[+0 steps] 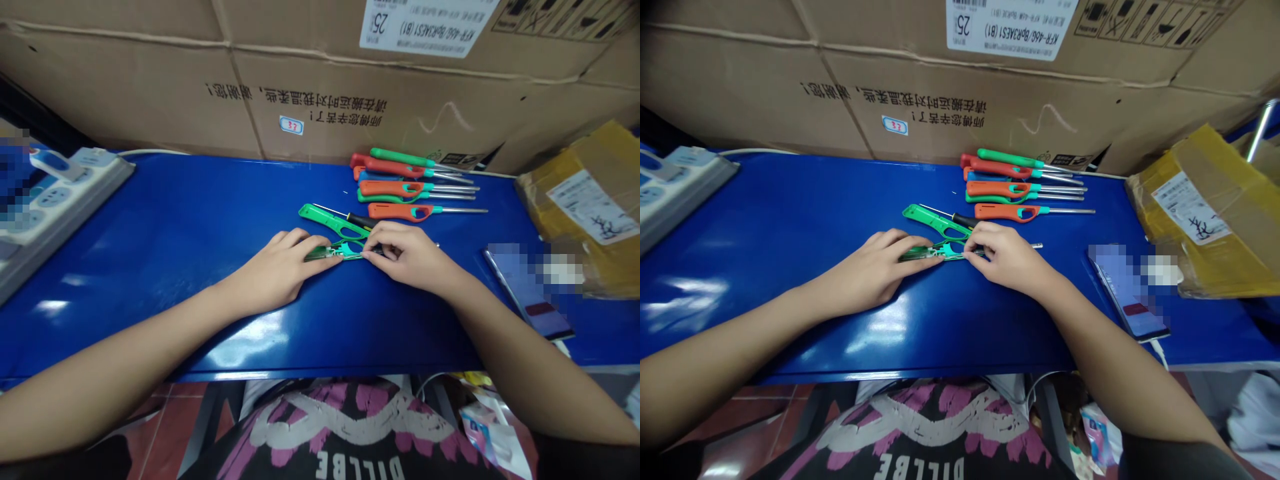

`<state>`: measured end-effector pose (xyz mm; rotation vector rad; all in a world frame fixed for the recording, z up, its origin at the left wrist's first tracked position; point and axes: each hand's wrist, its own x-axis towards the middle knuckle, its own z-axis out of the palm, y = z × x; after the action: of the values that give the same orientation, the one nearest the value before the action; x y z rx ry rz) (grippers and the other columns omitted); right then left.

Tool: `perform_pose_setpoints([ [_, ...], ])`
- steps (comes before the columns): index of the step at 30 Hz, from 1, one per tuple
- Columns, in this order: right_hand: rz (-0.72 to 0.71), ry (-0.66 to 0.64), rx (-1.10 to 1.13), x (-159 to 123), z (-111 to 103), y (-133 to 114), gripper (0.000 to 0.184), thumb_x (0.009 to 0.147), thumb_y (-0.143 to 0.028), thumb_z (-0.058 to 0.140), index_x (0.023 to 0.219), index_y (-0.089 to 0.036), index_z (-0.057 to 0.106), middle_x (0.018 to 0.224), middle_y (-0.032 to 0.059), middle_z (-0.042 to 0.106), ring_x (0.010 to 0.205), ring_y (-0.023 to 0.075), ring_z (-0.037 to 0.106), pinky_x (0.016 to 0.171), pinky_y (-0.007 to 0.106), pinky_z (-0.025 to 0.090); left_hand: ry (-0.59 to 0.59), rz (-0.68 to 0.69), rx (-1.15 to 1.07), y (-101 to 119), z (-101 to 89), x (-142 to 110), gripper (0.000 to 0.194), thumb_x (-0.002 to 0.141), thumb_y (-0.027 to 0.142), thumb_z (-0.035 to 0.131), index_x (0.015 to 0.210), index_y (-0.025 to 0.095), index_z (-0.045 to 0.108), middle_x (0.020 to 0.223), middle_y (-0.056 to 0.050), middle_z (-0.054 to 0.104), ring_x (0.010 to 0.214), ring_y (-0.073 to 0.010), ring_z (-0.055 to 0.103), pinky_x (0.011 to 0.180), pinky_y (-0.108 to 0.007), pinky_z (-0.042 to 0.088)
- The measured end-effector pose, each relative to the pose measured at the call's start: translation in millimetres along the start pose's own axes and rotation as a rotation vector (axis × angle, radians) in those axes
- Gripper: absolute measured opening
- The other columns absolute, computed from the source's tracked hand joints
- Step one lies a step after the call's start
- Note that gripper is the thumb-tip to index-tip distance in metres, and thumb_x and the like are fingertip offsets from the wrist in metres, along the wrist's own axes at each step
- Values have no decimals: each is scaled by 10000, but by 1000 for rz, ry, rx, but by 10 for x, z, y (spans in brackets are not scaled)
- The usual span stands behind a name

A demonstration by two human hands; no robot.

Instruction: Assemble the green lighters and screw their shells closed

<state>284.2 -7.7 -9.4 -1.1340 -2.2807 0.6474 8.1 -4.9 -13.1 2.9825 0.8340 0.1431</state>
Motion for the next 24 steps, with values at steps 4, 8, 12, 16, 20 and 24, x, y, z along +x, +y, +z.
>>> perform_pose_setpoints([
  [4, 50, 11, -1, -1, -4, 2, 54, 861, -192, 641, 812, -178, 658, 837, 10, 587, 536, 67, 418, 544, 243, 387, 4, 0, 11, 0, 8, 1, 624, 900, 83, 507, 1484, 299, 466, 1446, -114, 502, 1172, -323, 457, 896, -435, 432],
  [8, 83, 22, 30, 3, -9, 3, 55, 839, -175, 634, 794, -179, 665, 809, 2, 579, 539, 69, 437, 551, 244, 398, 8, 4, 17, -8, 21, -2, 620, 902, 88, 507, 1484, 299, 466, 1441, -117, 501, 1167, -328, 457, 895, -440, 433],
  [12, 115, 42, 29, 19, 10, -3, 43, 807, -162, 644, 776, -170, 672, 762, -13, 543, 526, 63, 425, 531, 236, 377, 4, -2, 20, -6, 16, -1, 619, 910, 90, 500, 1491, 300, 457, 1437, -119, 502, 1160, -332, 460, 884, -443, 437],
  [16, 186, 72, 65, 27, 29, -5, 40, 792, -190, 663, 816, -168, 685, 651, -42, 484, 522, 77, 435, 520, 233, 362, 4, 2, 16, 1, 8, -1, 610, 920, 89, 490, 1495, 291, 455, 1443, -122, 497, 1161, -333, 460, 890, -451, 440],
  [20, 300, 36, 181, 10, -17, 41, 123, 804, -260, 671, 867, -155, 690, 601, -44, 501, 504, 87, 445, 487, 232, 350, 9, 3, 20, -1, 7, -5, 610, 927, 85, 483, 1503, 284, 442, 1449, -122, 493, 1165, -333, 460, 900, -453, 441],
  [24, 362, -2, 177, -1, -79, 87, 150, 798, -303, 698, 836, -159, 696, 578, -48, 501, 488, 82, 430, 482, 235, 339, 9, 8, 13, -4, 6, -6, 611, 930, 81, 479, 1505, 282, 439, 1450, -123, 492, 1168, -330, 460, 900, -452, 441],
])
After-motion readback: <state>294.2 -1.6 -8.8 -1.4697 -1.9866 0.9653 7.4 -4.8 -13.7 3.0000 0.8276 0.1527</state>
